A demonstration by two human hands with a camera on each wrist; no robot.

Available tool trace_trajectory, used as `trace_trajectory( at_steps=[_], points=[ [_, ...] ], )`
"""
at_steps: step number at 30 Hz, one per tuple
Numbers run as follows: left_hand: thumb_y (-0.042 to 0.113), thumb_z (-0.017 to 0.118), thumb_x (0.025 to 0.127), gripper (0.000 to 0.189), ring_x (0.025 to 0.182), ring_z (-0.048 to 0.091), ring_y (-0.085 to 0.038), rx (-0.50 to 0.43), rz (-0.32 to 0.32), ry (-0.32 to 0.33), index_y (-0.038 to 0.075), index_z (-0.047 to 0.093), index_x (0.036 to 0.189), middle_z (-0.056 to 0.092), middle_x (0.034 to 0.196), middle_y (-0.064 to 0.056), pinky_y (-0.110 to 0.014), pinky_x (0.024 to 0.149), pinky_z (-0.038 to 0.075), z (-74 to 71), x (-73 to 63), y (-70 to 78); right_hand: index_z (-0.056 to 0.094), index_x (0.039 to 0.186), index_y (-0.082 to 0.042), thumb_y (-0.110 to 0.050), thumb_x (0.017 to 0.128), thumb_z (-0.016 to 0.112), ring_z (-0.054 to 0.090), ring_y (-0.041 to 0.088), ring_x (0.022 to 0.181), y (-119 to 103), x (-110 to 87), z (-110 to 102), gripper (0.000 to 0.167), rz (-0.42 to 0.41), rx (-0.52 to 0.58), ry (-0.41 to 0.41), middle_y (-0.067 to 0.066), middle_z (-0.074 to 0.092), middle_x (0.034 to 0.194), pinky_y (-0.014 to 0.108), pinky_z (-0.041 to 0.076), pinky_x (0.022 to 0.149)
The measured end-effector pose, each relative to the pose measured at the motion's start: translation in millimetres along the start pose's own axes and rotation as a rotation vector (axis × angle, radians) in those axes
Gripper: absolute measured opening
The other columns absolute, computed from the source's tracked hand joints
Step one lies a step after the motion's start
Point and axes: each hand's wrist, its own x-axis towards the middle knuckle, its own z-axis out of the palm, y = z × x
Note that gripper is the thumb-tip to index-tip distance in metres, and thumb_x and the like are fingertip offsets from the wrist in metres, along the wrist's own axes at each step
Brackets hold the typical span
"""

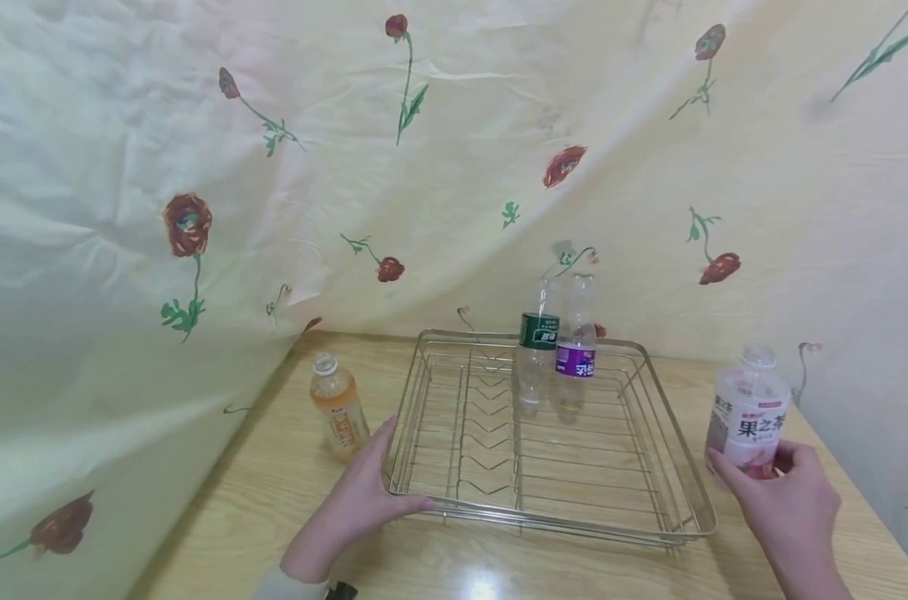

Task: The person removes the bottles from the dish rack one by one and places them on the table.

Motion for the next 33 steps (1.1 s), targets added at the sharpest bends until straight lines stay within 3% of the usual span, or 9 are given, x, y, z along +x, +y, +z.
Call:
trace_trajectory(
  at_steps=[10,16,24,33],
  points=[
    [0.065,0.088,0.062,0.134,0.146,0.025,-0.043,-0.005,0.015,0.004,0.01,0.019,0.163,0.024,0.163,-0.02,-0.064,0.114,0.024,0.6,0.2,-2.2,0.041,0.135,0.011,-0.046,0.08,0.086,0.047,0.033,0.102,15,4.9,2,0.09,0.068,-0.007,-0.071,0.027,0.053,0.122,0.028,0.04,0.063],
    [0.064,0.088,0.062,0.133,0.146,0.026,-0.043,-0.001,0.016,0.008,0.009,0.02,0.163,0.024,0.163,-0.019,-0.063,0.114,0.024,1.1,0.1,-2.8,0.041,0.136,0.011,-0.046,0.08,0.087,0.049,0.033,0.099,27,7.7,4,0.093,0.067,-0.018,-0.087,0.027,0.054,0.12,0.029,0.04,0.065],
    [0.061,0.089,0.063,0.131,0.146,0.026,-0.044,-0.006,0.014,0.009,0.01,0.02,0.163,0.025,0.163,-0.02,-0.064,0.114,0.024,1.0,-0.7,-2.5,0.042,0.135,0.012,-0.048,0.078,0.088,0.053,0.033,0.097,31,9.7,8,0.095,0.094,-0.012,-0.091,0.028,0.056,0.118,0.019,0.041,0.056],
    [0.06,0.09,0.064,0.131,0.146,0.026,-0.043,-0.005,0.007,0.006,0.01,0.02,0.163,0.025,0.163,-0.019,-0.063,0.114,0.024,0.7,-1.7,-0.9,0.04,0.136,0.014,-0.05,0.078,0.086,0.054,0.036,0.098,33,8.1,11,0.098,0.102,-0.021,-0.105,0.031,0.055,0.12,0.017,0.041,0.053]
  ],
)
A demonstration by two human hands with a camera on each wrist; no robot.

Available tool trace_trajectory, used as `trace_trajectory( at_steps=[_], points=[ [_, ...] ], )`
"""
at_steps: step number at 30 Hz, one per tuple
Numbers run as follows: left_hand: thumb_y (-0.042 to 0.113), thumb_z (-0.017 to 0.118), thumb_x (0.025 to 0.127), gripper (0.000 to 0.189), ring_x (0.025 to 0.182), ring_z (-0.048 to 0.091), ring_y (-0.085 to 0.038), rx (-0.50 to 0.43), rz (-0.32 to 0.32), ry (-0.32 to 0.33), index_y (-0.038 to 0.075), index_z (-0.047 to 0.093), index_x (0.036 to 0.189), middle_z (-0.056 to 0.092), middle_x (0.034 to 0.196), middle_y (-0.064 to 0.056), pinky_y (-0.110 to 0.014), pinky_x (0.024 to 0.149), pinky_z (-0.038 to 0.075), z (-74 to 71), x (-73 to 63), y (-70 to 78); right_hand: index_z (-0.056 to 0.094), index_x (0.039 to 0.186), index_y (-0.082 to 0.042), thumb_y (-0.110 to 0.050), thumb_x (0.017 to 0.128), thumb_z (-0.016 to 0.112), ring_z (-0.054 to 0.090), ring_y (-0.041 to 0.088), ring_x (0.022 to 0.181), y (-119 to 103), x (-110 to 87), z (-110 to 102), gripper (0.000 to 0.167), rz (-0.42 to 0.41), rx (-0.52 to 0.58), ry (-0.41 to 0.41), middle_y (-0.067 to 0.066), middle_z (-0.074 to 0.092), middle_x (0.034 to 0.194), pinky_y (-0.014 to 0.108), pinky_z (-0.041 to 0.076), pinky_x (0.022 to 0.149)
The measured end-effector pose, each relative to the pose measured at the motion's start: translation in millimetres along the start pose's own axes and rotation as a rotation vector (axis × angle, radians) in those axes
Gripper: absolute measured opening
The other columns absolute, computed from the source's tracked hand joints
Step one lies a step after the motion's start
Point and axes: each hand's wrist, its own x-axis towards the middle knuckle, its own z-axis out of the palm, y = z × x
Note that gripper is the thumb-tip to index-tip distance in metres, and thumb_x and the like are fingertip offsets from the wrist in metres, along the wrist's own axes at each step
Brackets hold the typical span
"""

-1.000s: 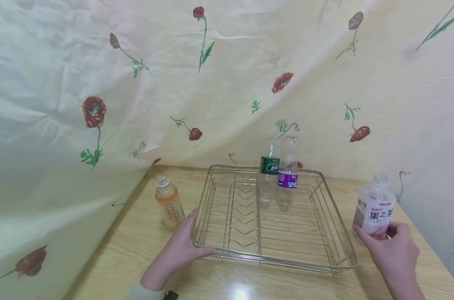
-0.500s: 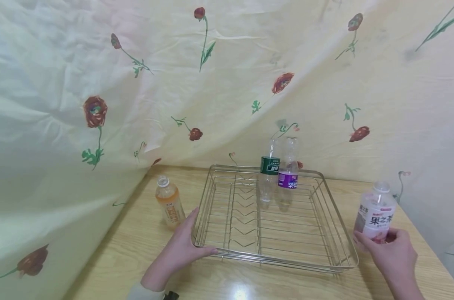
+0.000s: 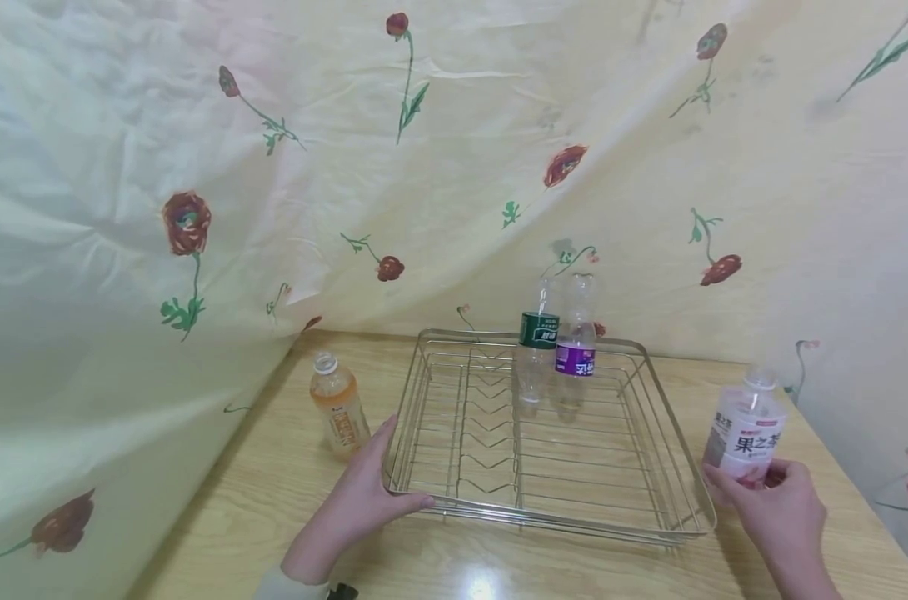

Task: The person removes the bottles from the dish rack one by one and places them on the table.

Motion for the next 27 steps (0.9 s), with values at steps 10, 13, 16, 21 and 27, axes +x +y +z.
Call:
trace_trajectory(
  at_steps=[10,13,16,21,27],
  points=[
    [0.061,0.089,0.065,0.13,0.146,0.026,-0.043,0.01,0.007,0.0,0.01,0.019,0.163,0.024,0.163,-0.019,-0.062,0.114,0.025,0.5,0.0,0.4,0.036,0.14,0.015,-0.053,0.081,0.083,0.053,0.038,0.103,5,0.7,2,0.102,0.004,0.002,-0.047,0.033,0.052,0.124,0.016,0.044,0.054],
    [0.059,0.089,0.066,0.129,0.146,0.026,-0.043,0.004,0.011,0.0,0.009,0.02,0.163,0.024,0.163,-0.019,-0.063,0.114,0.025,0.1,-0.2,0.9,0.036,0.14,0.014,-0.052,0.08,0.084,0.052,0.04,0.106,6,1.7,2,0.101,0.015,0.001,-0.041,0.034,0.052,0.125,0.019,0.042,0.056],
    [0.057,0.09,0.066,0.128,0.146,0.025,-0.043,-0.001,0.013,0.003,0.008,0.02,0.162,0.024,0.163,-0.02,-0.063,0.114,0.025,0.1,-0.2,0.9,0.041,0.136,0.014,-0.051,0.08,0.085,0.055,0.038,0.1,5,1.1,1,0.097,0.004,-0.023,-0.035,0.033,0.057,0.118,0.022,0.043,0.056],
    [0.054,0.091,0.067,0.127,0.146,0.026,-0.043,0.001,0.022,0.01,0.005,0.021,0.161,0.025,0.162,-0.021,-0.063,0.114,0.025,0.6,0.0,-0.7,0.051,0.119,0.01,-0.053,0.079,0.085,0.059,0.029,0.08,6,1.8,2,0.083,-0.022,-0.071,-0.046,0.022,0.066,0.096,0.031,0.046,0.052],
    [0.06,0.089,0.066,0.129,0.146,0.026,-0.043,0.004,0.018,0.006,0.007,0.02,0.162,0.025,0.163,-0.02,-0.062,0.114,0.025,1.8,-1.5,-1.5,0.051,0.12,0.007,-0.052,0.077,0.087,0.066,0.037,0.085,10,3.4,4,0.081,-0.065,-0.085,-0.094,0.025,0.068,0.099,0.055,0.055,0.07]
  ],
)
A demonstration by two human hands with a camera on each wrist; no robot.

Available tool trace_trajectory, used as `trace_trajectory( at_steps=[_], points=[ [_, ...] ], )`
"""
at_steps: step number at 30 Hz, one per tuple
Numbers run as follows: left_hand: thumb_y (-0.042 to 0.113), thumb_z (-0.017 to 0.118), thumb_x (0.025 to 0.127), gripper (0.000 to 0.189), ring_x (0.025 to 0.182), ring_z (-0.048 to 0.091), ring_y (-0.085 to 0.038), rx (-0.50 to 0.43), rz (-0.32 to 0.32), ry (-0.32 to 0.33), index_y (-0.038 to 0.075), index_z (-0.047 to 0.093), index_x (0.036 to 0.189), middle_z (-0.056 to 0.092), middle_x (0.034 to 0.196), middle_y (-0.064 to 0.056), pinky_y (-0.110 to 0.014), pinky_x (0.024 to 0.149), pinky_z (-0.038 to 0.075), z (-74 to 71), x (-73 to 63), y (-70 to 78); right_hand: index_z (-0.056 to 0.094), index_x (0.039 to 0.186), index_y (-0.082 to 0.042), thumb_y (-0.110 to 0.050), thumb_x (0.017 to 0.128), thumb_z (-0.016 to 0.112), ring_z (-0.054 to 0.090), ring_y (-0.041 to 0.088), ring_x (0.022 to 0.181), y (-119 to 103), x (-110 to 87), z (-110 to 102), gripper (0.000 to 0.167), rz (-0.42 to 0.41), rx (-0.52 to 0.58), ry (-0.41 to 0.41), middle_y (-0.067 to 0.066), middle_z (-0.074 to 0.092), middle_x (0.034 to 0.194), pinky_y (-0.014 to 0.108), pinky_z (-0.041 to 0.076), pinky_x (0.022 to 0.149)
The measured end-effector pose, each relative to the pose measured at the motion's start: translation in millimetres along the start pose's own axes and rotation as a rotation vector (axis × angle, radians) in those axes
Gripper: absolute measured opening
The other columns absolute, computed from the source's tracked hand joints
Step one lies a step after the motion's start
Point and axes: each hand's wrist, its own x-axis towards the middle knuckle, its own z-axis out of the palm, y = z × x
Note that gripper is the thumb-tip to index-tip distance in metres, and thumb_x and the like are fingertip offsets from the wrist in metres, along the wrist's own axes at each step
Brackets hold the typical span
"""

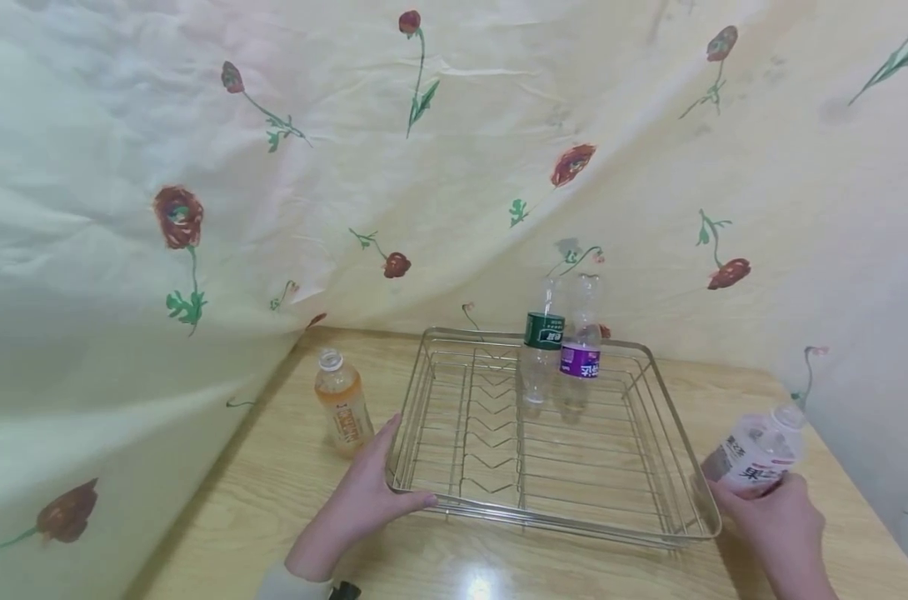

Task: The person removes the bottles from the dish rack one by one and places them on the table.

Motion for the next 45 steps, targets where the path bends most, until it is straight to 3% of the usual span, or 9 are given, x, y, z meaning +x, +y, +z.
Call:
trace_trajectory(
  at_steps=[9,20,25,31,41,45],
  points=[
    [0.061,0.088,0.065,0.13,0.146,0.025,-0.042,-0.007,0.0,-0.004,0.008,0.02,0.162,0.024,0.163,-0.019,-0.061,0.115,0.024,-0.2,-0.1,1.6,0.052,0.119,0.008,-0.051,0.077,0.088,0.065,0.042,0.087,-1,-1.7,-1,0.081,-0.009,-0.026,0.001,0.026,0.068,0.098,0.062,0.053,0.073],
    [0.057,0.091,0.066,0.13,0.146,0.025,-0.042,-0.012,-0.014,-0.001,0.011,0.019,0.163,0.024,0.163,-0.018,-0.062,0.115,0.024,-0.5,-1.6,2.5,0.02,0.147,0.021,-0.063,0.082,0.076,0.048,0.062,0.112,-4,-5.3,-13,0.12,0.018,-0.075,-0.083,0.048,0.042,0.132,0.07,0.047,0.081],
    [0.059,0.09,0.066,0.129,0.146,0.025,-0.041,-0.008,-0.014,0.003,0.011,0.02,0.163,0.024,0.163,-0.018,-0.061,0.115,0.024,-0.6,-1.7,2.9,0.023,0.146,0.022,-0.063,0.085,0.073,0.041,0.068,0.115,-9,-9.9,-20,0.116,-0.022,-0.06,-0.074,0.05,0.038,0.135,0.077,0.04,0.084],
    [0.06,0.089,0.066,0.128,0.146,0.026,-0.041,-0.002,-0.027,0.011,0.011,0.02,0.163,0.024,0.163,-0.018,-0.061,0.115,0.024,-0.6,-2.2,3.8,0.016,0.149,0.021,-0.059,0.089,0.071,0.033,0.07,0.123,-21,-17.0,-26,0.114,-0.039,-0.029,-0.049,0.05,0.032,0.139,0.081,0.032,0.092],
    [0.062,0.088,0.066,0.129,0.146,0.026,-0.04,0.001,-0.029,0.019,0.011,0.021,0.163,0.025,0.163,-0.017,-0.06,0.116,0.024,0.4,-1.0,2.1,0.012,0.152,0.018,-0.06,0.088,0.072,0.035,0.065,0.127,-34,-21.0,-36,0.117,0.02,-0.006,0.024,0.046,0.029,0.146,0.074,0.036,0.097],
    [0.061,0.089,0.065,0.129,0.146,0.026,-0.04,-0.008,-0.023,0.02,0.01,0.021,0.162,0.025,0.163,-0.017,-0.059,0.116,0.024,-0.3,-0.3,2.0,0.016,0.151,0.018,-0.059,0.089,0.072,0.034,0.067,0.127,-37,-22.9,-42,0.114,-0.007,0.009,0.038,0.045,0.028,0.148,0.075,0.036,0.097]
  ],
)
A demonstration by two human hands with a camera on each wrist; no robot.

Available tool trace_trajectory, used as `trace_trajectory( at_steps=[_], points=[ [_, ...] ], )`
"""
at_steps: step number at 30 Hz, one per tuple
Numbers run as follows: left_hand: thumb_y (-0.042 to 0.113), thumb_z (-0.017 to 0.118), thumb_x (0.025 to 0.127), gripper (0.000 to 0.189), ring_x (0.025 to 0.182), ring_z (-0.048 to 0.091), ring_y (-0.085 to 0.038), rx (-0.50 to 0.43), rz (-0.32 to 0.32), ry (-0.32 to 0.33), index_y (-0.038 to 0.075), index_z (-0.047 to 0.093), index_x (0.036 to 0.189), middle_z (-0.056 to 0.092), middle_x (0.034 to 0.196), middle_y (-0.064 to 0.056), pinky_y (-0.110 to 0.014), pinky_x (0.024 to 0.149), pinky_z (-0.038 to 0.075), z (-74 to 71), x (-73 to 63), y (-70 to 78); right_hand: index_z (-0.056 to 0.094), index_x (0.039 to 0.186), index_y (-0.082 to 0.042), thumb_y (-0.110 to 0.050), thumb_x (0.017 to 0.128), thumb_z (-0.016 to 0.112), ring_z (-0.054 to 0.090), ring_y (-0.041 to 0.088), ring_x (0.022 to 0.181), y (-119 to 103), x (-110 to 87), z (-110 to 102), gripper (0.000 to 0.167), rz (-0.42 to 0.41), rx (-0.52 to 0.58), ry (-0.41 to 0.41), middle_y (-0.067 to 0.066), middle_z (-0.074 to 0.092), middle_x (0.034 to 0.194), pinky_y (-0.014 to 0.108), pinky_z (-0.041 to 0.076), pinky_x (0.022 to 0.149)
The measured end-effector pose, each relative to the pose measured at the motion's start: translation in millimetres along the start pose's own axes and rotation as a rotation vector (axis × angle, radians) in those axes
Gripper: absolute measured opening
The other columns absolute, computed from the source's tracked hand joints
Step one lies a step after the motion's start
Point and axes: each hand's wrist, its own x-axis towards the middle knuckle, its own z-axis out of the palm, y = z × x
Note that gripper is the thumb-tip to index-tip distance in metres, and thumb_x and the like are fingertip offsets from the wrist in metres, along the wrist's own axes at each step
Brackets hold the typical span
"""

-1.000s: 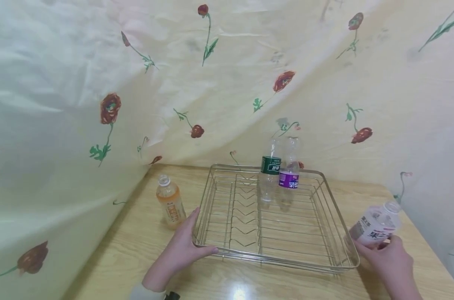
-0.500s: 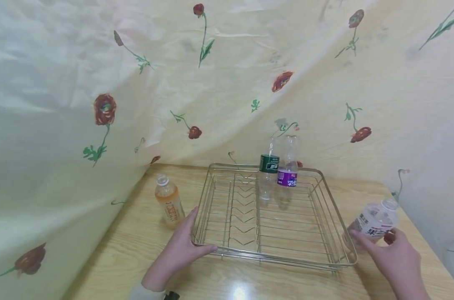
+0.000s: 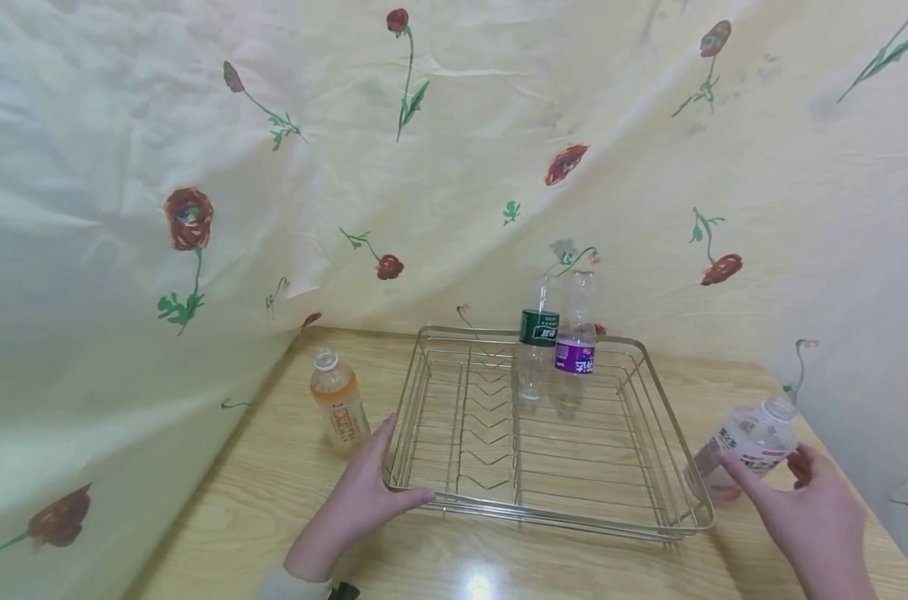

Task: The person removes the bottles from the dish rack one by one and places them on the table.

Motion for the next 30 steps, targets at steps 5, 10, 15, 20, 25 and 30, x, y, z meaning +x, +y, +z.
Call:
trace_trajectory(
  at_steps=[5,10,15,20,25,30],
  points=[
    [0.062,0.088,0.065,0.13,0.147,0.026,-0.039,-0.002,0.007,-0.001,0.01,0.02,0.163,0.025,0.163,-0.016,-0.059,0.116,0.024,0.0,0.4,-0.8,0.008,0.154,0.015,-0.057,0.09,0.072,0.031,0.066,0.13,-9,-3.0,-6,0.116,0.004,0.004,0.019,0.043,0.024,0.151,0.074,0.035,0.099],
    [0.062,0.088,0.065,0.13,0.147,0.026,-0.039,-0.009,0.003,-0.002,0.01,0.02,0.163,0.024,0.163,-0.016,-0.059,0.116,0.024,0.0,0.2,0.0,0.004,0.157,0.009,-0.056,0.09,0.072,0.026,0.062,0.136,-19,-5.4,-14,0.116,0.034,0.028,0.038,0.039,0.018,0.156,0.073,0.032,0.102],
    [0.06,0.089,0.065,0.129,0.147,0.026,-0.039,-0.017,-0.002,0.001,0.01,0.021,0.163,0.025,0.163,-0.016,-0.059,0.116,0.025,-0.1,-0.4,0.1,0.007,0.159,0.006,-0.053,0.09,0.074,0.025,0.058,0.139,-28,-10.4,-22,0.113,0.033,0.051,0.079,0.034,0.02,0.158,0.068,0.029,0.107],
    [0.061,0.089,0.064,0.13,0.147,0.026,-0.039,-0.019,-0.005,0.002,0.011,0.02,0.163,0.025,0.164,-0.015,-0.059,0.116,0.024,0.5,-0.2,-0.1,0.007,0.16,0.002,-0.049,0.091,0.075,0.021,0.053,0.142,-32,-12.4,-32,0.11,0.012,0.074,0.108,0.029,0.019,0.16,0.061,0.02,0.114],
    [0.062,0.089,0.064,0.13,0.147,0.026,-0.039,-0.02,-0.01,-0.001,0.011,0.02,0.163,0.025,0.163,-0.016,-0.058,0.116,0.024,0.5,-0.4,0.2,0.009,0.161,-0.001,-0.051,0.09,0.075,0.02,0.052,0.143,-36,-12.5,-39,0.109,0.003,0.065,0.118,0.029,0.019,0.16,0.063,0.019,0.113],
    [0.061,0.089,0.064,0.13,0.146,0.026,-0.039,-0.019,-0.008,0.002,0.009,0.021,0.162,0.025,0.163,-0.018,-0.058,0.116,0.024,0.7,0.0,0.3,0.012,0.162,-0.005,-0.052,0.088,0.076,0.021,0.049,0.144,-39,-13.2,-42,0.109,-0.02,0.053,0.11,0.025,0.022,0.161,0.058,0.02,0.116]
  ],
)
